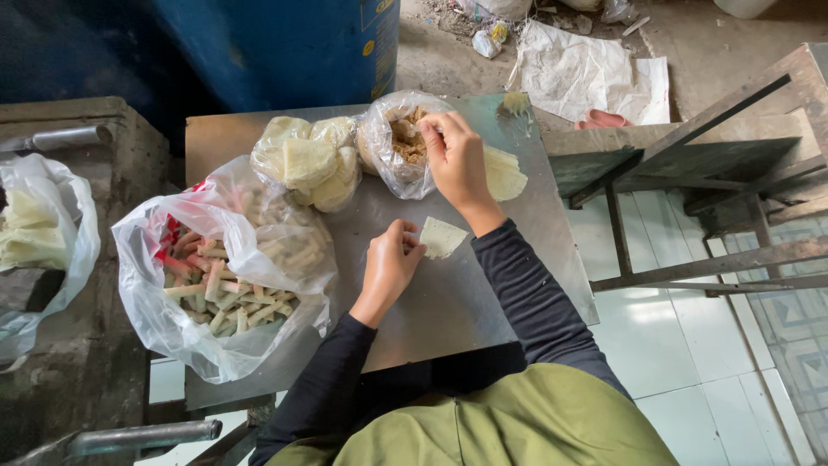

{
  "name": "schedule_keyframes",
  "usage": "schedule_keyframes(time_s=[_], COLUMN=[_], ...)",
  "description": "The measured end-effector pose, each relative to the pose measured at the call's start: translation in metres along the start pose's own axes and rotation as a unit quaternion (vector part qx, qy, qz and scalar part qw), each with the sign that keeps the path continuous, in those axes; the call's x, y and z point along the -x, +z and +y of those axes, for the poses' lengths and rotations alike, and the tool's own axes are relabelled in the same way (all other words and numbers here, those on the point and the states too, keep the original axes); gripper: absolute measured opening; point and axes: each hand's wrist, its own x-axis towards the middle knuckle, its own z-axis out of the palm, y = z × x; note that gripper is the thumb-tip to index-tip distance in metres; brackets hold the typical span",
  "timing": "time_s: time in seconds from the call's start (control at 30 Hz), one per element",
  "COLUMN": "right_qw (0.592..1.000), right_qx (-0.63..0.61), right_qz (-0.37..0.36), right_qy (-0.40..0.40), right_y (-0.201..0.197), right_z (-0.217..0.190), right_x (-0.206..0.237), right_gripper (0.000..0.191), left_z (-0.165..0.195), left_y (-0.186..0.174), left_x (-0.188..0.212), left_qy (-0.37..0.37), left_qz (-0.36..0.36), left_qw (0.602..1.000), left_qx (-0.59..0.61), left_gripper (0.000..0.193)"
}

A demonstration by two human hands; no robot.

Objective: The person sits at a metal table and folds thin translucent wrappers around a brown filling taken from a plastic-lined container, pressing the edges closed by hand and stacking the finished filled pieces on the table. They repeat this cycle one piece at a time throughout the episode.

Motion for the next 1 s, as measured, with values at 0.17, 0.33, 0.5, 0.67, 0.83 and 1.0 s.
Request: schedule_keyframes(time_s=[0.17, 0.33, 0.5, 0.67, 0.83, 1.0], right_qw=[0.998, 0.905, 0.819, 0.785, 0.793, 0.823], right_qx=[-0.035, -0.312, -0.453, -0.487, -0.427, -0.4], right_qz=[0.041, 0.09, 0.126, 0.081, 0.002, -0.073], right_qy=[0.043, 0.277, 0.33, 0.375, 0.434, 0.397], right_y=[0.013, 0.002, -0.034, -0.075, -0.067, -0.059], right_z=[0.025, 0.043, 0.039, 0.023, 0.032, 0.049], right_x=[0.011, 0.019, 0.034, 0.095, 0.146, 0.169], right_gripper=[0.016, 0.018, 0.015, 0.016, 0.018, 0.017], left_z=[0.003, 0.003, 0.001, -0.005, -0.009, -0.01], left_y=[-0.007, -0.009, -0.017, -0.023, -0.024, -0.023], left_x=[0.003, 0.004, 0.004, 0.003, 0.001, 0.001], left_qy=[0.006, -0.024, -0.035, -0.035, -0.037, -0.046], left_qz=[0.006, -0.015, -0.021, -0.035, -0.037, -0.042], left_qw=[1.0, 0.999, 0.998, 0.998, 0.998, 0.997], left_qx=[0.009, 0.034, 0.041, 0.031, 0.026, 0.043], left_gripper=[0.027, 0.026, 0.029, 0.031, 0.032, 0.03])
